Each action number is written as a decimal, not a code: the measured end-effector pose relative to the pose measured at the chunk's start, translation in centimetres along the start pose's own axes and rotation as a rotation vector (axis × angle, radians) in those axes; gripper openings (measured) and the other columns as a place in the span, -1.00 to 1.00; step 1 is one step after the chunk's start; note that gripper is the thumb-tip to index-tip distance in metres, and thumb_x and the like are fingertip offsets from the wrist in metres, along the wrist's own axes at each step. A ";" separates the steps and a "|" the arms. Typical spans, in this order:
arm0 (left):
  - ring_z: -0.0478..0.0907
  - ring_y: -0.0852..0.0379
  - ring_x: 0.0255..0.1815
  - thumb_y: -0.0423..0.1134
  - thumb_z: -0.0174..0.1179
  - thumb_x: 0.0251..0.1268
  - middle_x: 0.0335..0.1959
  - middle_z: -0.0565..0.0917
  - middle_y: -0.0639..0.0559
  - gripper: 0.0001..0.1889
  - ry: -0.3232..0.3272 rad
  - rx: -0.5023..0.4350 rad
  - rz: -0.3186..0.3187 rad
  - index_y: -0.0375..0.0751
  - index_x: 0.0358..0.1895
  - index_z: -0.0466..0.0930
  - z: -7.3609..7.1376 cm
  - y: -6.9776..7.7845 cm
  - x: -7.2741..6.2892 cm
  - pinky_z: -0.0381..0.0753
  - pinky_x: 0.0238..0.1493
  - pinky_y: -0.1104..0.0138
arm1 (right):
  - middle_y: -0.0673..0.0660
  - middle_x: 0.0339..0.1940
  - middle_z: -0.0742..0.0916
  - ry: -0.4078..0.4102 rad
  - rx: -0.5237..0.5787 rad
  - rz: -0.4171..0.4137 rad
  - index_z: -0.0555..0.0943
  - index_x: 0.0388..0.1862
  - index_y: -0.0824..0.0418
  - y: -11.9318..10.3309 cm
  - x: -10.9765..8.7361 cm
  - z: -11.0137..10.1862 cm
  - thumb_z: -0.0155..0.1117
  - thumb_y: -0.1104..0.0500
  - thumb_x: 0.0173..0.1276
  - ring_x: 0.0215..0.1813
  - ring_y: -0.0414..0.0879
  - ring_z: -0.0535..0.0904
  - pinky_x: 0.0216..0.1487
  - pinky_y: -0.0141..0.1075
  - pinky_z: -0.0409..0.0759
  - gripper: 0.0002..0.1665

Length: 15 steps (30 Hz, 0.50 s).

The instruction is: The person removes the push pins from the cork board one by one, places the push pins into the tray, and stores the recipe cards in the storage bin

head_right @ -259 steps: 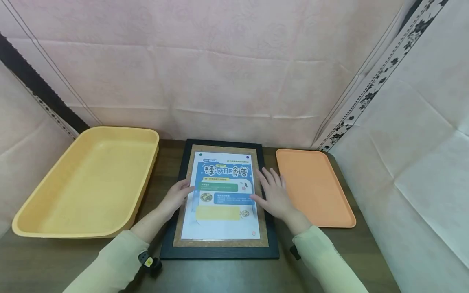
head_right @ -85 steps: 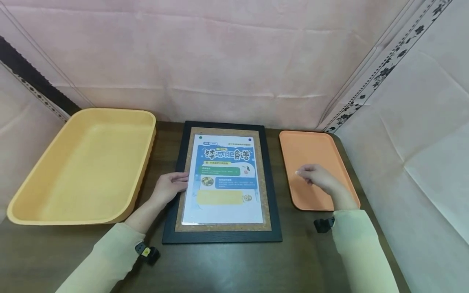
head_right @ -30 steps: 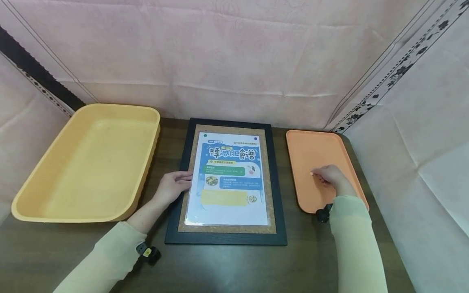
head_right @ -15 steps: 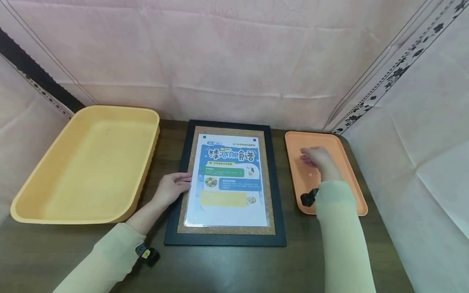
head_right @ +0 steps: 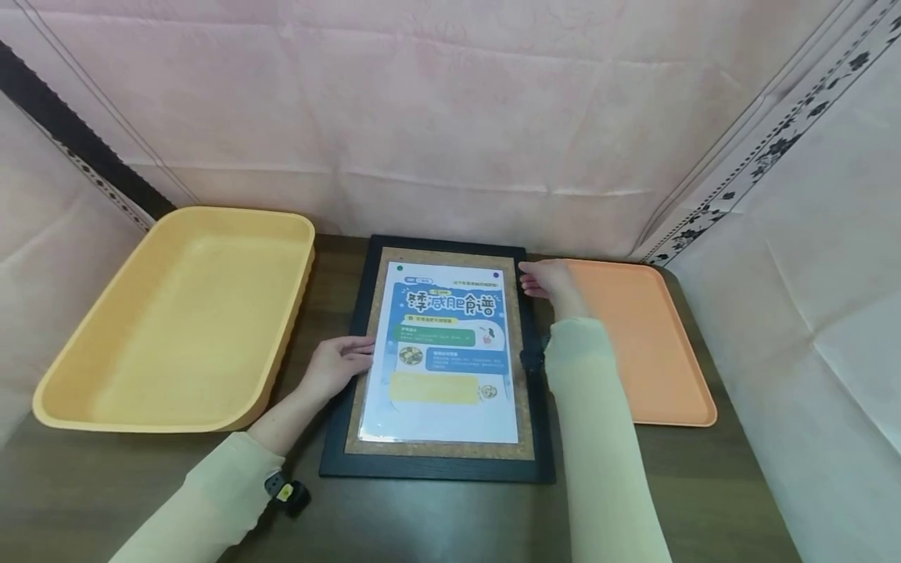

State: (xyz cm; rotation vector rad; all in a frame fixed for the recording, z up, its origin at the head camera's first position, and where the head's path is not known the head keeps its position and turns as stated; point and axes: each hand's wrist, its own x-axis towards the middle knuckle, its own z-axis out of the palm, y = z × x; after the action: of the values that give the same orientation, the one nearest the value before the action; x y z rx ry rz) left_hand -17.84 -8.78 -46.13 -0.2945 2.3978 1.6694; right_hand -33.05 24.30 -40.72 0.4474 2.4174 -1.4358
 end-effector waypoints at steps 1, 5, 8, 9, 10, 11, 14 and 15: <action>0.64 -0.03 -0.01 -0.37 0.17 0.23 0.01 0.65 -0.21 -0.64 0.000 -0.002 0.003 -0.31 0.12 0.52 0.0 0.0 0.0 0.62 0.02 0.20 | 0.11 -0.11 0.63 0.007 0.022 0.007 0.42 0.22 0.26 0.0 0.4 0.5 0.13 -0.01 0.37 -0.14 -0.10 0.59 0.00 -0.34 0.61 -0.46; 0.64 -0.02 -0.02 -0.37 0.18 0.23 0.00 0.65 -0.19 -0.64 0.005 -0.009 0.006 -0.30 0.11 0.53 0.1 -0.1 0.1 0.62 0.01 0.21 | 0.08 -0.16 0.67 0.005 0.062 0.064 0.51 0.13 0.26 0.0 1.6 2.3 0.16 0.04 0.36 -0.18 -0.12 0.62 -0.11 -0.41 0.61 -0.55; 0.64 -0.03 -0.03 -0.38 0.18 0.23 0.00 0.66 -0.20 -0.65 0.003 -0.005 0.010 -0.31 0.10 0.54 0.1 -0.1 0.1 0.63 0.00 0.21 | 0.04 -0.26 0.67 0.011 0.083 0.121 0.53 0.09 0.25 0.1 2.0 3.1 0.15 0.06 0.36 -0.25 -0.16 0.62 -0.18 -0.46 0.62 -0.59; 0.64 -0.03 -0.03 -0.38 0.18 0.22 0.00 0.65 -0.20 -0.65 0.001 -0.004 0.014 -0.32 0.10 0.54 0.1 -0.1 0.0 0.63 0.00 0.21 | 0.03 -0.29 0.67 0.014 0.092 0.134 0.52 0.10 0.26 0.1 2.1 3.3 0.13 0.06 0.36 -0.28 -0.18 0.63 -0.20 -0.46 0.62 -0.59; 0.64 -0.03 -0.03 -0.38 0.18 0.22 0.00 0.65 -0.21 -0.65 0.000 -0.003 0.015 -0.32 0.10 0.54 0.2 -0.1 0.0 0.63 -0.01 0.21 | 0.02 -0.33 0.67 0.016 0.107 0.140 0.51 0.12 0.27 0.1 2.2 3.4 0.13 0.07 0.37 -0.32 -0.19 0.63 -0.22 -0.47 0.63 -0.58; 0.64 -0.04 -0.03 -0.38 0.18 0.22 0.00 0.65 -0.21 -0.65 0.001 -0.002 0.018 -0.32 0.10 0.54 0.2 -0.1 0.0 0.63 -0.01 0.21 | 0.02 -0.37 0.67 0.019 0.118 0.141 0.51 0.12 0.28 0.1 2.2 3.5 0.11 0.07 0.38 -0.35 -0.20 0.64 -0.23 -0.46 0.64 -0.57; 0.65 -0.03 -0.03 -0.38 0.18 0.22 -0.01 0.66 -0.20 -0.65 0.009 -0.001 0.019 -0.32 0.10 0.54 0.1 -0.1 -0.1 0.63 -0.01 0.21 | 0.02 -0.46 0.68 0.020 0.151 0.145 0.48 0.15 0.32 0.0 2.3 3.7 0.10 0.09 0.38 -0.42 -0.21 0.67 -0.26 -0.42 0.66 -0.55; 0.65 -0.03 -0.04 -0.38 0.18 0.22 -0.01 0.66 -0.19 -0.65 0.012 0.000 0.018 -0.32 0.09 0.54 0.1 -0.1 -0.1 0.63 -0.01 0.21 | 0.02 -0.47 0.69 0.017 0.154 0.153 0.48 0.16 0.32 0.0 2.3 3.8 0.10 0.08 0.38 -0.43 -0.21 0.68 -0.26 -0.42 0.66 -0.55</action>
State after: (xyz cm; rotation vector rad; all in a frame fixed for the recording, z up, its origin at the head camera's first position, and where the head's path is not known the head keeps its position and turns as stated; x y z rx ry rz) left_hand -17.73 -8.69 -46.21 -0.2850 2.4160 1.6798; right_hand -34.84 21.16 -43.41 0.6678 2.2392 -1.5611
